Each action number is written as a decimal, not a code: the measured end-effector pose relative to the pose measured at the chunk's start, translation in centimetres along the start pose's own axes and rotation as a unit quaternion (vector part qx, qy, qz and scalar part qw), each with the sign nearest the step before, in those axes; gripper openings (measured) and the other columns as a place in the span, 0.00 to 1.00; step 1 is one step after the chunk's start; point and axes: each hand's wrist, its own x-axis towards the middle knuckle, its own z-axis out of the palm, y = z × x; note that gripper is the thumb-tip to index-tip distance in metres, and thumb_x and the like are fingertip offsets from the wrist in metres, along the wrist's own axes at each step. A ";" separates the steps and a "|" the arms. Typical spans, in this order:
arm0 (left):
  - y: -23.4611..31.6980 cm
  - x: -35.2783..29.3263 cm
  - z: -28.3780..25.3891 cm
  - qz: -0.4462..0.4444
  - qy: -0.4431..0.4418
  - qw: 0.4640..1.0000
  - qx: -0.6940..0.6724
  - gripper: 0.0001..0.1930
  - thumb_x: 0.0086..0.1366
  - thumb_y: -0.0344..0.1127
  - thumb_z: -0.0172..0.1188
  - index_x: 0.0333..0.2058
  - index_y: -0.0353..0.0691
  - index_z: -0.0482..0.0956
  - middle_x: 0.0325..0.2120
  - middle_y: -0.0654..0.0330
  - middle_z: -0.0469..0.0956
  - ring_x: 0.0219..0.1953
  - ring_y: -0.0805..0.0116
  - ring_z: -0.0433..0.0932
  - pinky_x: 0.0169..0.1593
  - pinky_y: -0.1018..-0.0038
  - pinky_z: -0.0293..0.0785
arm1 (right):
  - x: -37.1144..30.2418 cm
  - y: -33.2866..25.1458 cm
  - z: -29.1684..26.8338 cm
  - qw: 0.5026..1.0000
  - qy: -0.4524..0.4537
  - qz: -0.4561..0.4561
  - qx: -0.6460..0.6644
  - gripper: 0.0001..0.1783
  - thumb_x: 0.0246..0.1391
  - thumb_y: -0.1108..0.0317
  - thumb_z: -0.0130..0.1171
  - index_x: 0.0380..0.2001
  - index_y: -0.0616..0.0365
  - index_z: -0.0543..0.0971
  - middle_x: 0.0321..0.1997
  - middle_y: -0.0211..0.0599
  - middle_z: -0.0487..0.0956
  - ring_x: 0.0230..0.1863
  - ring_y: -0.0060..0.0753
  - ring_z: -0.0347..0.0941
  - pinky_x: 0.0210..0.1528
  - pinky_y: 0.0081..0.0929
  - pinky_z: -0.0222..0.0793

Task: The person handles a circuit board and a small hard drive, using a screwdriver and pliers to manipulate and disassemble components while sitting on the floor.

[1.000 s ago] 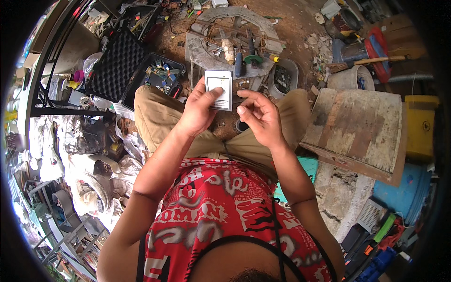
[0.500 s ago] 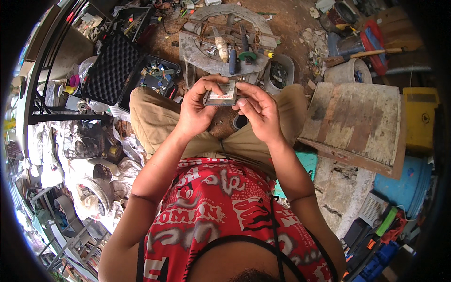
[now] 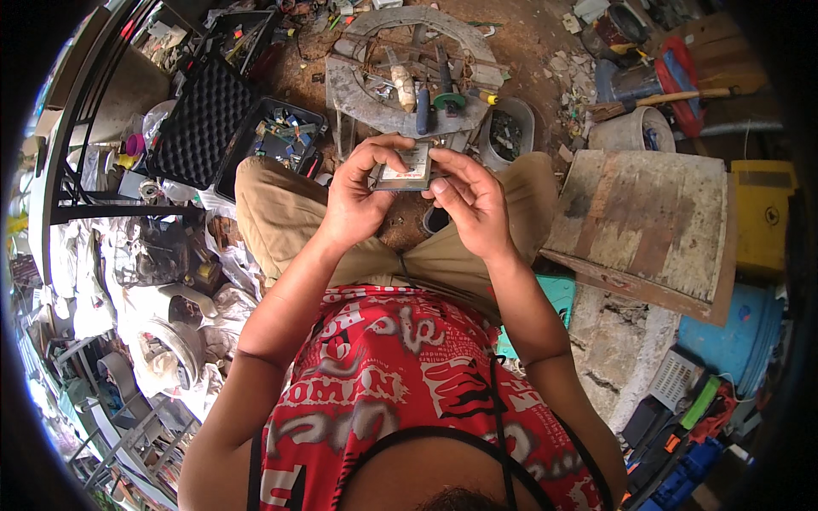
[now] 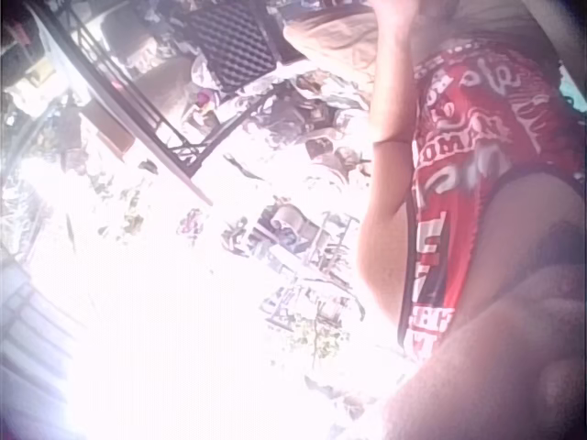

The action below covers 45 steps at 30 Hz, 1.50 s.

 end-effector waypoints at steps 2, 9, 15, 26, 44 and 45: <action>0.0 -0.1 0.1 -0.014 0.013 1.000 -0.004 0.14 0.47 0.14 0.56 0.31 0.41 0.74 0.45 0.58 0.76 0.52 0.61 0.72 0.56 0.68 0.65 | 0.0 -0.1 0.1 1.000 0.008 0.009 0.001 0.20 0.60 0.69 0.55 0.55 0.64 0.70 0.44 0.35 0.77 0.38 0.20 0.75 0.39 0.17 0.70; 0.1 0.1 -1.1 0.207 0.006 0.926 0.317 0.18 0.38 0.18 0.60 0.30 0.45 0.80 0.41 0.60 0.78 0.48 0.56 0.74 0.53 0.63 0.67 | -0.1 0.5 0.0 1.000 0.009 0.015 -0.001 0.16 0.59 0.74 0.56 0.49 0.66 0.73 0.39 0.32 0.79 0.38 0.16 0.73 0.40 0.16 0.71; 0.0 -1.4 -0.6 0.094 0.023 0.962 0.255 0.41 0.46 0.25 0.68 0.59 0.42 0.57 0.52 0.49 0.70 0.55 0.52 0.68 0.56 0.60 0.66 | 0.8 2.2 -0.9 0.995 0.032 0.023 -0.092 0.11 0.57 0.75 0.58 0.43 0.65 0.77 0.36 0.31 0.80 0.37 0.15 0.73 0.38 0.15 0.71; -5.1 -3.0 -3.3 -0.126 0.145 0.974 -0.123 0.21 0.63 0.24 0.57 0.54 0.36 0.64 0.43 0.60 0.74 0.44 0.74 0.73 0.47 0.77 0.72 | 6.2 4.8 -4.0 0.983 0.062 0.020 -0.174 0.13 0.57 0.65 0.60 0.44 0.58 0.79 0.41 0.31 0.80 0.40 0.20 0.74 0.42 0.20 0.71; -8.3 -1.1 -11.1 -0.064 -0.035 0.905 0.418 0.25 0.57 0.16 0.51 0.55 0.30 0.68 0.58 0.50 0.67 0.59 0.60 0.67 0.59 0.70 0.65 | -9.2 14.7 -33.3 0.800 0.364 0.278 -0.388 0.18 0.54 0.55 0.60 0.46 0.49 0.79 0.49 0.38 0.78 0.46 0.39 0.76 0.47 0.35 0.73; -8.2 -0.1 -10.6 -0.045 -0.057 0.881 0.468 0.25 0.56 0.15 0.52 0.55 0.30 0.68 0.58 0.50 0.67 0.59 0.59 0.67 0.59 0.70 0.66 | -10.4 16.6 -32.4 0.779 0.375 0.285 -0.414 0.16 0.53 0.61 0.60 0.44 0.55 0.80 0.39 0.38 0.81 0.39 0.35 0.77 0.42 0.31 0.72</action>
